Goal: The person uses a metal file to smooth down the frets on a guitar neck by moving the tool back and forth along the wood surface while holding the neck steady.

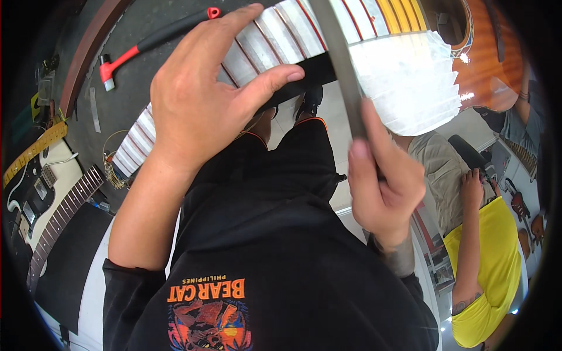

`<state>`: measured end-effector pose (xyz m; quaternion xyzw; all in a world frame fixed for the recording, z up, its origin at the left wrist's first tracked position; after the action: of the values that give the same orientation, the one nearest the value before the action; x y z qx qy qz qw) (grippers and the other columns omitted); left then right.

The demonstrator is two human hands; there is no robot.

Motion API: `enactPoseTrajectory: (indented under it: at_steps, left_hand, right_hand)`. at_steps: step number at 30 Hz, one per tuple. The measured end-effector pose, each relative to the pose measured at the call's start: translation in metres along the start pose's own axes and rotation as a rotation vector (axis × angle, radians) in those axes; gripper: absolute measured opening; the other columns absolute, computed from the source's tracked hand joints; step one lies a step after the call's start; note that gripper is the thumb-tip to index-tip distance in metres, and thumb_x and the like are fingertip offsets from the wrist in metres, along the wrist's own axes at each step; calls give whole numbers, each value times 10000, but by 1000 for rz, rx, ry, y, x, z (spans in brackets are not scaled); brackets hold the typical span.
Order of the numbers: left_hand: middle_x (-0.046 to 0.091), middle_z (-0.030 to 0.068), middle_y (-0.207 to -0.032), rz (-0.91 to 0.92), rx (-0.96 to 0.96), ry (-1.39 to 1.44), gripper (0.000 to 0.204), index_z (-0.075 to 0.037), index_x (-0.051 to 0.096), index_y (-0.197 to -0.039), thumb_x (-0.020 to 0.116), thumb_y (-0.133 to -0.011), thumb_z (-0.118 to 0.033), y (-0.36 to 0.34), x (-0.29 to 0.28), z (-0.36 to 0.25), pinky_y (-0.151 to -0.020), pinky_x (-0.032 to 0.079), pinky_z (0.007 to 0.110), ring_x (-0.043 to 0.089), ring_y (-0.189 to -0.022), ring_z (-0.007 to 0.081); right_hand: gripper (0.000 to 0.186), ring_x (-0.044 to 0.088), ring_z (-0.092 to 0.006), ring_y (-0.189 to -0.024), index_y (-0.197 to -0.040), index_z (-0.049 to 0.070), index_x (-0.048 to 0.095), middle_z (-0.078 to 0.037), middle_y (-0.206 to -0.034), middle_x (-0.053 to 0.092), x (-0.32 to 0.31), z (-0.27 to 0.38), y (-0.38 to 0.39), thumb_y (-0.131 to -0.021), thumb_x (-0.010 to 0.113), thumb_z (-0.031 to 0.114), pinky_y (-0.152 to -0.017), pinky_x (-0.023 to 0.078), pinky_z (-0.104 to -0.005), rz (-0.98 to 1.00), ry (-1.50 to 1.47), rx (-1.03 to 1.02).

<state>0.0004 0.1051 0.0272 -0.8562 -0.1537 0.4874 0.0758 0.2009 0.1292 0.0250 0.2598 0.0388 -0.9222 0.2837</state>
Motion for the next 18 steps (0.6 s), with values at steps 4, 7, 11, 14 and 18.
enactPoseTrajectory:
  at_steps: [4, 7, 11, 14, 18]
  left_hand:
    - [764, 106, -1157, 12, 3, -24, 638, -51, 720, -1227, 948, -720, -366, 2, -1, 1, -879, 561, 319, 744, -993, 241]
    - [765, 107, -1149, 9, -9, -43, 642, -52, 723, -1229, 948, -720, -370, 3, -3, 3, -869, 560, 315, 743, -978, 233]
    - [766, 112, -1128, 23, 3, -31, 652, -50, 726, -1234, 948, -717, -379, 0, 4, 0, -857, 557, 311, 740, -960, 223]
    - [767, 113, -1113, 35, -21, -61, 660, -48, 726, -1234, 947, -715, -391, 2, 1, 3, -851, 558, 310, 739, -953, 223]
    - [768, 110, -1106, 38, -22, -68, 665, -48, 727, -1233, 946, -713, -398, 2, 1, 4, -848, 559, 309, 740, -950, 223]
  right_hand:
    - [467, 607, -156, -561, -1317, -80, 662, -145, -725, 675, -12, -36, 65, -852, 655, -130, -588, 484, -248, 50, -113, 139]
    - [460, 601, -159, -562, -1306, -94, 662, -135, -693, 649, -6, -47, 96, -847, 651, -135, -580, 486, -257, 74, -208, 146]
    - [445, 587, -159, -551, -1286, -97, 671, -113, -662, 614, -4, -57, 124, -842, 658, -135, -558, 478, -269, 61, -243, 173]
    - [438, 575, -163, -534, -1280, -88, 677, -104, -648, 597, 0, -50, 124, -843, 679, -124, -541, 472, -272, 61, -195, 124]
    - [459, 561, -184, -511, -1291, -41, 690, -89, -634, 572, -2, -41, 122, -837, 717, -108, -517, 468, -282, 54, -71, 64]
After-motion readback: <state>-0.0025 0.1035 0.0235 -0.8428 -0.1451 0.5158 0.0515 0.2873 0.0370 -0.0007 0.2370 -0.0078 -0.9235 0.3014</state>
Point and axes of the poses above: each hand's wrist, its own y-axis away from the middle knuckle, its own x-axis out of the palm, z = x × y, the point moved 10 cm from there along -y, towards the middle knuckle
